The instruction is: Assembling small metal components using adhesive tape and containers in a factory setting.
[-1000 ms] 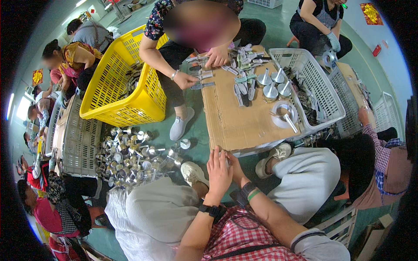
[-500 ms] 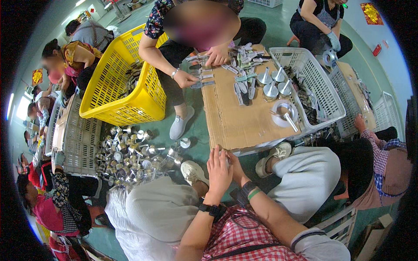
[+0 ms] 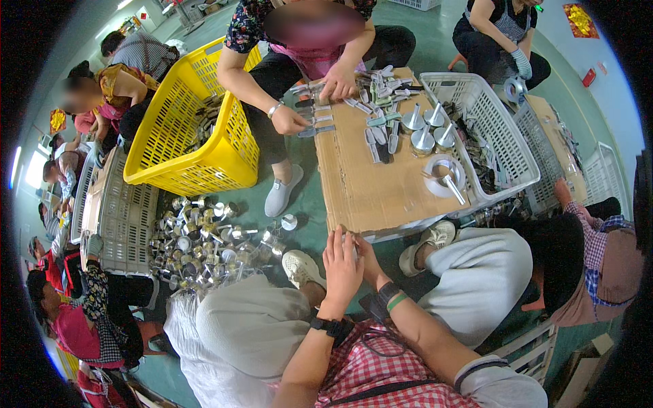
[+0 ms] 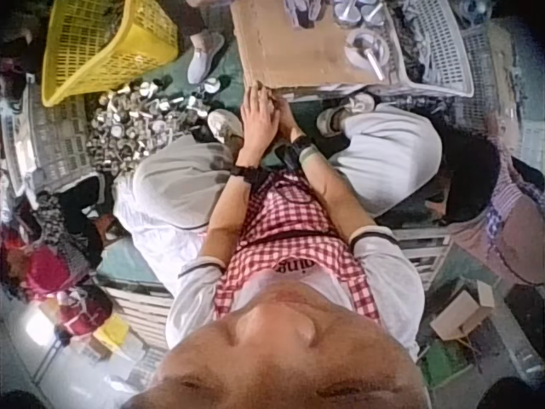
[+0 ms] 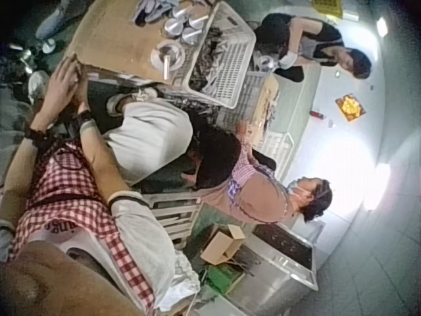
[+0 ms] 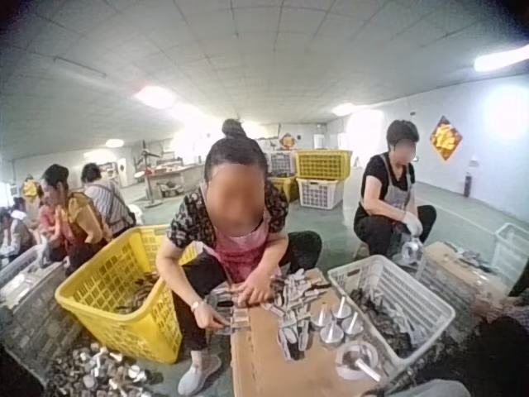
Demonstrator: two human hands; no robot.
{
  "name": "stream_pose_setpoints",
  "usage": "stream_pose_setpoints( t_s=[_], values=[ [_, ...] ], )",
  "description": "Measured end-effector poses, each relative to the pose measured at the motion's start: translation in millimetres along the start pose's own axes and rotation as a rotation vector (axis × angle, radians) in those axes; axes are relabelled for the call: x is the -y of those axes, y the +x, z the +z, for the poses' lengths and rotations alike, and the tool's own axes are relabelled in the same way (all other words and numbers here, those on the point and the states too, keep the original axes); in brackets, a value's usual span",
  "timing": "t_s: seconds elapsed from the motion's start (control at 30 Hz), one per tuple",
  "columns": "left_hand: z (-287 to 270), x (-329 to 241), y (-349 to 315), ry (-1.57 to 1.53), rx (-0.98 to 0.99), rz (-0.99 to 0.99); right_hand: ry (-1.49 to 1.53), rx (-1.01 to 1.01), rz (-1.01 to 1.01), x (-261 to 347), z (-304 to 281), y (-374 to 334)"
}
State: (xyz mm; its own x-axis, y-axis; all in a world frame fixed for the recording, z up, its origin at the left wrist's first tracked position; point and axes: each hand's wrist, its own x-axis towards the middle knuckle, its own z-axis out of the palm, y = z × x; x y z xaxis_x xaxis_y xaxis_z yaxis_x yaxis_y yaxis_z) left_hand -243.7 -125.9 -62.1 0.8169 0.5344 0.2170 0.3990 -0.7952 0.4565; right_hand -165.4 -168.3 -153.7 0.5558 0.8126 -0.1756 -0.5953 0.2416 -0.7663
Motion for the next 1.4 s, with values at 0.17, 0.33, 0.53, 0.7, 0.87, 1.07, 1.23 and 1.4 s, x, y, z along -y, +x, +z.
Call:
stream_pose_setpoints(
  t_s=[0.17, 0.33, 0.53, 0.7, 0.87, 1.07, 1.23, 1.4],
  values=[
    [1.2, 0.3, -0.4, -0.001, -0.007, 0.002, 0.018, -0.015, 0.015, 0.5, 1.5, -0.6],
    [1.1, 0.0, -0.7, -0.004, -0.004, -0.005, 0.041, 0.001, 0.034, 7.4, 6.4, -2.5],
    [0.3, 0.3, -0.6, -0.008, -0.002, -0.001, 0.168, -0.033, 0.122, 15.5, 12.4, -4.7],
    [1.4, 0.1, -0.4, -0.004, -0.003, -0.002, -0.011, -0.007, 0.009, 6.0, 5.0, -3.2],
    [2.0, 0.3, -0.9, -0.010, -0.003, -0.003, -0.053, 0.013, -0.053, -0.1, 0.2, -0.4],
    [1.6, 1.3, -1.4, -0.008, 0.016, -0.012, -0.101, 0.005, -0.088, -2.2, 2.5, -0.6],
    [1.8, -0.6, -0.2, -0.008, 0.015, -0.006, 0.007, 0.015, -0.111, -8.3, -0.5, 0.4],
    [1.5, 0.7, -0.8, -0.019, 0.011, -0.008, 0.082, -0.009, -0.042, -1.3, 6.0, -0.6]
  ],
)
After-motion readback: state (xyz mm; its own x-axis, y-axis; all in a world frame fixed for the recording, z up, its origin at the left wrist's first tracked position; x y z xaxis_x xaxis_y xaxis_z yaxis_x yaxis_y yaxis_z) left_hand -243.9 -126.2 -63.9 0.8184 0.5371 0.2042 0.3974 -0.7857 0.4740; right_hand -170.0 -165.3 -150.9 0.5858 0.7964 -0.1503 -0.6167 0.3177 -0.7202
